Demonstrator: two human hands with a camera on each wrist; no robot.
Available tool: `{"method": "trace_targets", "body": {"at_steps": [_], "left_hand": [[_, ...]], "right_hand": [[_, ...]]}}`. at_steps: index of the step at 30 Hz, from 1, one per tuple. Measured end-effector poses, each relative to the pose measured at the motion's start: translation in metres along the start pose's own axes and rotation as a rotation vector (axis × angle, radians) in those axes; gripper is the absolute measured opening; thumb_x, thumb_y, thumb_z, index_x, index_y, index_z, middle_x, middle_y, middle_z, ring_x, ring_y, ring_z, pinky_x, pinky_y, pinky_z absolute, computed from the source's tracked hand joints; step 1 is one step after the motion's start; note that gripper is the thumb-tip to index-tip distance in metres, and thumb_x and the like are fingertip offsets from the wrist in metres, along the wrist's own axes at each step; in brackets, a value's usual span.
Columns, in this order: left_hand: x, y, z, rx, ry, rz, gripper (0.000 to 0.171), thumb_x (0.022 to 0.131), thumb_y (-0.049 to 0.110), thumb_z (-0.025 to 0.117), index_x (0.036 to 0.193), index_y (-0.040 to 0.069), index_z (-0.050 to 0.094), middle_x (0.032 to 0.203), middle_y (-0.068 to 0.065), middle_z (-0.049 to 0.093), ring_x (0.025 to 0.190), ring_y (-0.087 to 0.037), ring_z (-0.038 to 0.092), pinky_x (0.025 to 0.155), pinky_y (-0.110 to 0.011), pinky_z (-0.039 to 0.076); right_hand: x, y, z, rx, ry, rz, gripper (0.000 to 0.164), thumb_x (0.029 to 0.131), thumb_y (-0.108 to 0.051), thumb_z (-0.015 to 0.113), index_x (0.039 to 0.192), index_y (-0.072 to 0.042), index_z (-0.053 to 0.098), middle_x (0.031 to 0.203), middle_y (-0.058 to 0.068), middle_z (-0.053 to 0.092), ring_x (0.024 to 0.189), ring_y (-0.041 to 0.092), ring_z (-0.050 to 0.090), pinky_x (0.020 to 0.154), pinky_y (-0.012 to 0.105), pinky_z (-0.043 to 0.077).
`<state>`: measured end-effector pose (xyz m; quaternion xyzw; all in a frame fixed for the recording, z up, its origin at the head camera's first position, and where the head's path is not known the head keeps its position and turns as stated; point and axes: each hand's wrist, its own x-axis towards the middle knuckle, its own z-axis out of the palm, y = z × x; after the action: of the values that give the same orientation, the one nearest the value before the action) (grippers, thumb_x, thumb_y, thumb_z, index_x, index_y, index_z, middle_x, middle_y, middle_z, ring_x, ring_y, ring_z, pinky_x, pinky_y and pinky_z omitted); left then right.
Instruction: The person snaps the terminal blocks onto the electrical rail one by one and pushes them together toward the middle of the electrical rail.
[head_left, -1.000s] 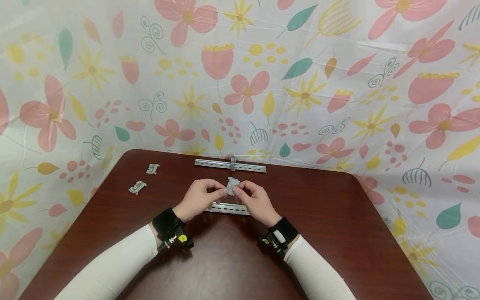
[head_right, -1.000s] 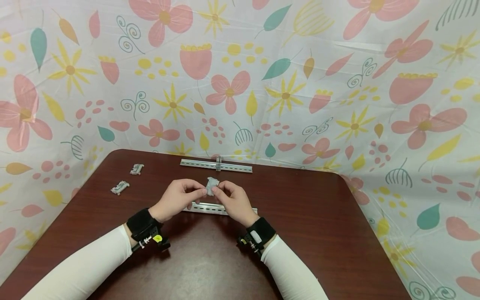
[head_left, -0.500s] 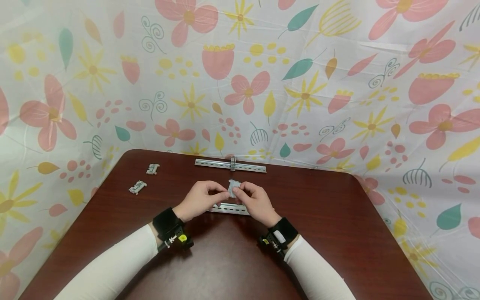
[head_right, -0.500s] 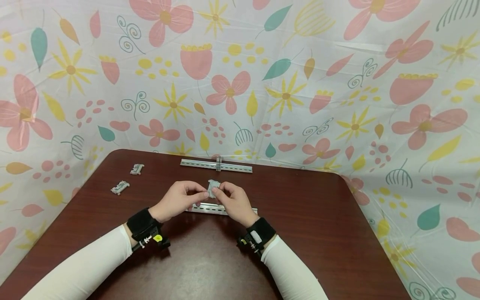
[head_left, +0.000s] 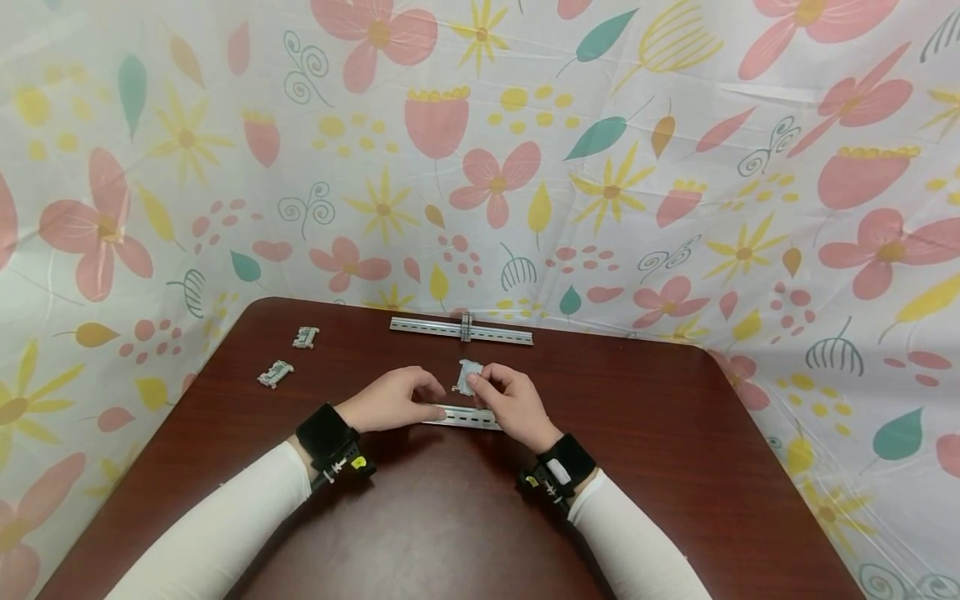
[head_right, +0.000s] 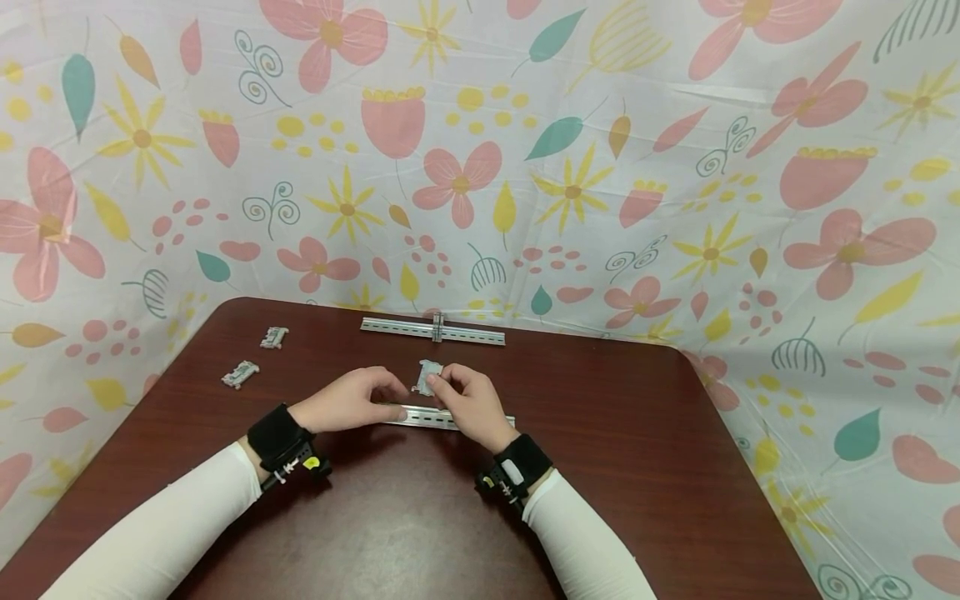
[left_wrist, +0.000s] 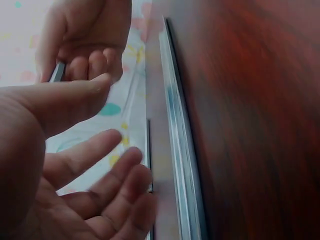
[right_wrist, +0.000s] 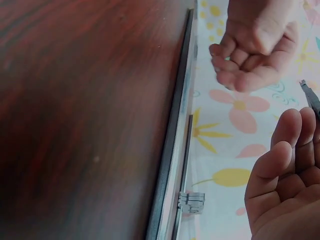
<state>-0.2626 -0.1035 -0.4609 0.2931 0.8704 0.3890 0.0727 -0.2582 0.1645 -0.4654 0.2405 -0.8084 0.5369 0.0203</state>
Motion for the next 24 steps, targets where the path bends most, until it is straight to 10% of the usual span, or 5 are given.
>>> {"method": "trace_targets", "body": {"at_steps": [24], "left_hand": [[-0.005, -0.012, -0.012, 0.277, -0.083, -0.023, 0.028, 0.090, 0.020, 0.093, 0.114, 0.012, 0.082, 0.118, -0.002, 0.068, 0.116, -0.027, 0.059, 0.099, -0.044, 0.054]], "right_hand": [[0.012, 0.003, 0.008, -0.180, -0.021, 0.097, 0.035, 0.113, -0.031, 0.067, 0.082, -0.015, 0.066, 0.070, -0.001, 0.064, 0.062, 0.019, 0.056, 0.066, 0.033, 0.045]]}}
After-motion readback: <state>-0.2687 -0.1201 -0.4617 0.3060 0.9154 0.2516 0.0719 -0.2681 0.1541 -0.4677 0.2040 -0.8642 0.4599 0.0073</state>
